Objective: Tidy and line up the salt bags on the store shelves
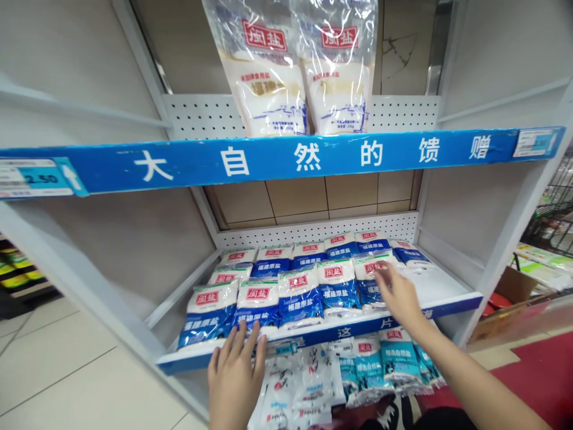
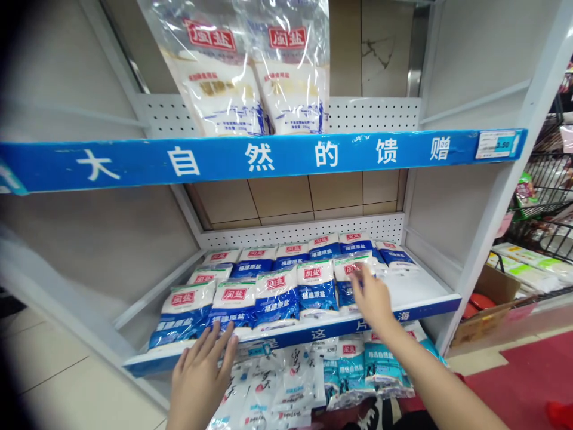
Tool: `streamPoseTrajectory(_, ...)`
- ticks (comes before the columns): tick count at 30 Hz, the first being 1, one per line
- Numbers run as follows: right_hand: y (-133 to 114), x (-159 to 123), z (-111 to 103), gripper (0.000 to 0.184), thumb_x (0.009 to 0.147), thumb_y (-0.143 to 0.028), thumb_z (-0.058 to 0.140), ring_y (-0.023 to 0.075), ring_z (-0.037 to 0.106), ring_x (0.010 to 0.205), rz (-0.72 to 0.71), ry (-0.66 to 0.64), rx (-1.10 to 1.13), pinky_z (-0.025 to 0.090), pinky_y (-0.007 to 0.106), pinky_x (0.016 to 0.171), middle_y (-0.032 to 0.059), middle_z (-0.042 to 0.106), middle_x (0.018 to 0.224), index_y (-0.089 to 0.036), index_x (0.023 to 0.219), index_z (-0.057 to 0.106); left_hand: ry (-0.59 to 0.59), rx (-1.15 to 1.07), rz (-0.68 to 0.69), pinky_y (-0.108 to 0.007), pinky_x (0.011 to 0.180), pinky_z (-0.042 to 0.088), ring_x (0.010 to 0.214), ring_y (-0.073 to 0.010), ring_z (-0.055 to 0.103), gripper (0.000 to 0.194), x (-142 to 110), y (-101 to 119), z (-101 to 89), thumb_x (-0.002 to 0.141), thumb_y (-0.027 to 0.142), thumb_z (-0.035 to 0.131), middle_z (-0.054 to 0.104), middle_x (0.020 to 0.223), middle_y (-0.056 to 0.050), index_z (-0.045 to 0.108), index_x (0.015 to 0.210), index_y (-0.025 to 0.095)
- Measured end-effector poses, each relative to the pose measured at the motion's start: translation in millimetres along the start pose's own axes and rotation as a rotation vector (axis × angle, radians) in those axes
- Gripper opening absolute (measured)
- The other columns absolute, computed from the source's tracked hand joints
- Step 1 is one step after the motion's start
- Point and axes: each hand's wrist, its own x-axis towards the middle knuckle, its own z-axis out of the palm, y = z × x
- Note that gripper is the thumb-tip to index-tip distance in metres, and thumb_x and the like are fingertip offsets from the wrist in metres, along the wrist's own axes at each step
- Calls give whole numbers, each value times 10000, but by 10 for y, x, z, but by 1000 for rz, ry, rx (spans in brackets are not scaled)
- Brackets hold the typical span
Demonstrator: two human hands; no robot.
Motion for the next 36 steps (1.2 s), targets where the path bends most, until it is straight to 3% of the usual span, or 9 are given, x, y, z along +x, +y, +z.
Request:
streamPoseTrajectory(3, 312, 240, -295, 460, 899, -490, 605, 313, 675, 910, 187, 84, -133, 522, 418, 813, 127, 705, 1012, -131, 1184, 564, 5, -5, 25, -511, 1159, 314, 1423, -264, 397, 542, -2, -44, 6, 1013, 445, 241, 507, 1479, -69, 608, 1365, 255)
streamPoseTrajectory(7, 592, 411, -334, 525, 705, -512, 804, 323, 664, 1010, 246, -400, 357, 538, 420, 895, 121, 713, 1036, -141, 1038, 639, 28, -18, 6, -529, 1148, 332, 1416, -285, 409, 594, 5, -1, -4, 1014, 447, 197, 498, 1481, -98, 631, 1341, 208)
streamPoseTrajectory(9, 630, 414, -244, 642, 614, -493, 870, 322, 642, 1093, 184, -518, 627, 527, 426, 965, 117, 695, 1138, -144, 1099, 633, 34, -34, 2, -537, 1149, 333, 1416, -292, 409, 616, 8, 26, -3, 1012, 451, 181, 502, 1476, -108, 634, 1338, 189)
streamPoseTrajectory(15, 638, 308, 45, 717, 673, -546, 833, 322, 590, 1198, 112, -387, 696, 481, 458, 1052, 126, 639, 1274, -147, 1221, 601, 11, -49, -5, -553, 1158, 320, 1426, -297, 393, 607, 7, -6, 40, 1011, 464, 195, 496, 1481, -105, 610, 1365, 199)
streamPoseTrajectory(18, 625, 331, 32, 721, 683, -593, 807, 325, 576, 1215, 45, -459, 547, 470, 453, 1056, 108, 619, 1313, -175, 1238, 617, 4, -53, 1, -560, 1158, 315, 1426, -302, 393, 615, 6, -7, 28, 1007, 472, 194, 496, 1480, -112, 606, 1370, 194)
streamPoseTrajectory(22, 628, 584, -352, 415, 807, -567, 718, 272, 683, 850, 46, -528, 63, 535, 350, 775, 77, 731, 908, -170, 928, 704, 27, -70, -23, -562, 1151, 325, 1406, -311, 422, 691, 8, 43, -28, 991, 503, 138, 515, 1461, -121, 636, 1336, 169)
streamPoseTrajectory(26, 834, 920, -708, 239, 970, -381, 569, 237, 664, 979, 120, -172, -392, 485, 290, 799, 84, 720, 1028, -189, 1059, 681, 30, -80, -24, -554, 1153, 323, 1402, -310, 428, 722, 8, 71, -60, 976, 516, 127, 523, 1453, -127, 646, 1323, 153)
streamPoseTrajectory(31, 1183, 1144, -568, 571, 888, -526, 630, 341, 636, 1091, 410, -320, -605, 518, 379, 838, 231, 646, 1199, -79, 1243, 619, 4, -86, -40, -526, 1166, 312, 1407, -288, 423, 660, 8, 73, -73, 984, 483, 173, 517, 1462, -115, 636, 1336, 170)
streamPoseTrajectory(36, 1359, 1218, -507, 556, 719, -397, 783, 339, 666, 1016, 409, -413, -629, 535, 341, 769, 213, 679, 1116, -67, 1155, 685, -16, -80, -24, -534, 1173, 300, 1425, -291, 396, 614, 4, 48, -60, 996, 462, 209, 497, 1480, -116, 615, 1359, 178)
